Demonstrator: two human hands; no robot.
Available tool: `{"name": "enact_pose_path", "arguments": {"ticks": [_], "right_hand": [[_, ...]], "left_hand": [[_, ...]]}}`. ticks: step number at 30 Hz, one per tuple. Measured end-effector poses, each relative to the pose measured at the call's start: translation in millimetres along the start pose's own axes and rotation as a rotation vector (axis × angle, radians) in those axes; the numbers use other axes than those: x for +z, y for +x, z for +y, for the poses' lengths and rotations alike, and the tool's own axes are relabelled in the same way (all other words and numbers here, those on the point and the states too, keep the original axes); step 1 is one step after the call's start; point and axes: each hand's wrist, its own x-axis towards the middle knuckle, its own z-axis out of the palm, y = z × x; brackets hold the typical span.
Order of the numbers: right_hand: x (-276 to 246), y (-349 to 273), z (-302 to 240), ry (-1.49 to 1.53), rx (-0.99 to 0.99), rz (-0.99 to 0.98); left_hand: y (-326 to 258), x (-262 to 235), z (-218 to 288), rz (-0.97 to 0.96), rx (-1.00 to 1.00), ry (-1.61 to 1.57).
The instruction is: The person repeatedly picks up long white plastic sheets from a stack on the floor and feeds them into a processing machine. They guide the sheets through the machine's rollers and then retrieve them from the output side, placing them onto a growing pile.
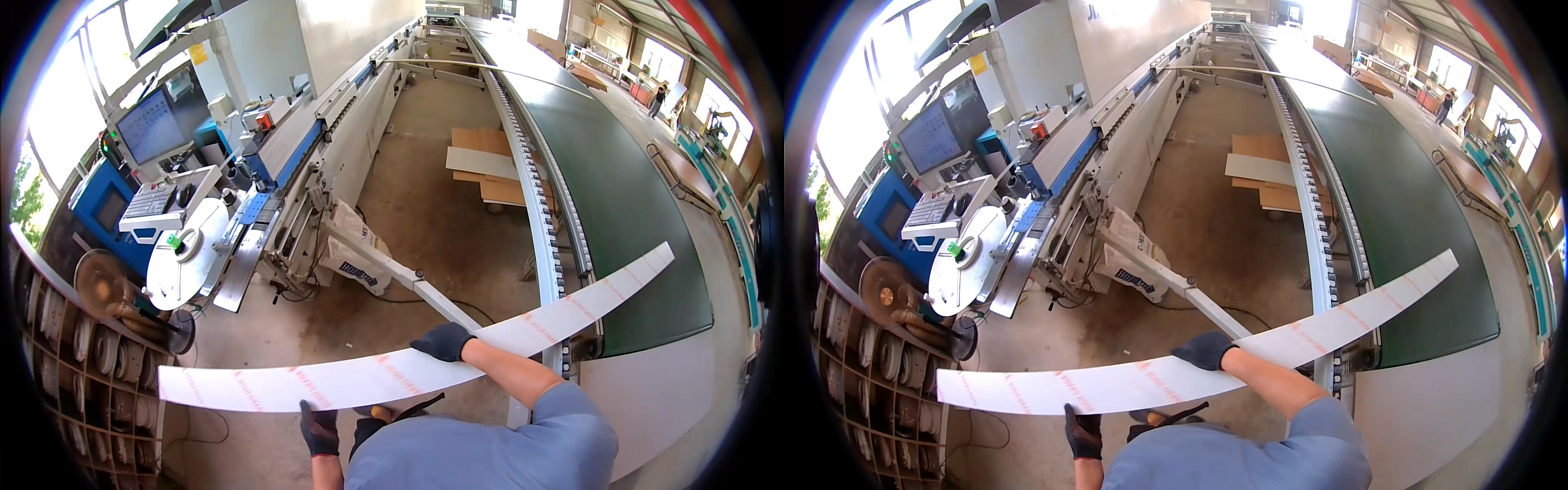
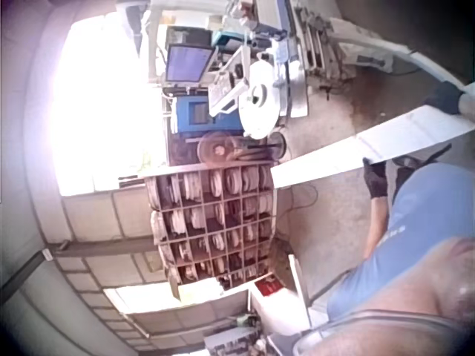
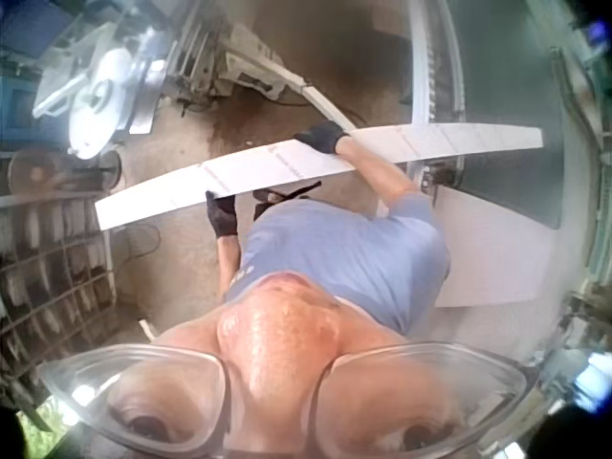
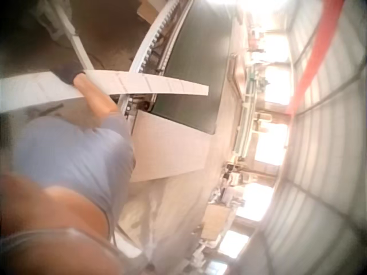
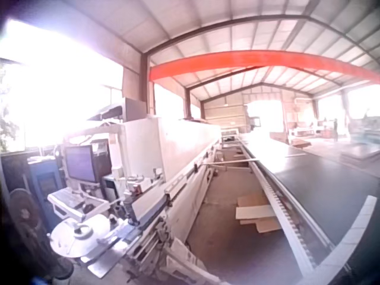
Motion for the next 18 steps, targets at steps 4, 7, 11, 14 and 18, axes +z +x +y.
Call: {"name": "enact_pose_path", "arguments": {"ticks": [4,7,11,14,18], "right_hand": [[-16,37,-11,0.003,0.059,-0.017],[-23,74,-16,0.021,0.036,0.035],[-37,126,-31,0.021,-0.035,0.119],[-42,164,-18,-0.080,-0.031,0.120],[-59,183,-10,0.075,0.160,0.144]], "left_hand": [[75,-3,35,0.067,0.093,0.060],[127,15,60,0.107,0.079,0.117],[194,43,85,0.020,0.113,0.223],[231,65,83,0.020,-0.008,0.363],[265,105,135,-0.208,-0.273,1.045]]}}
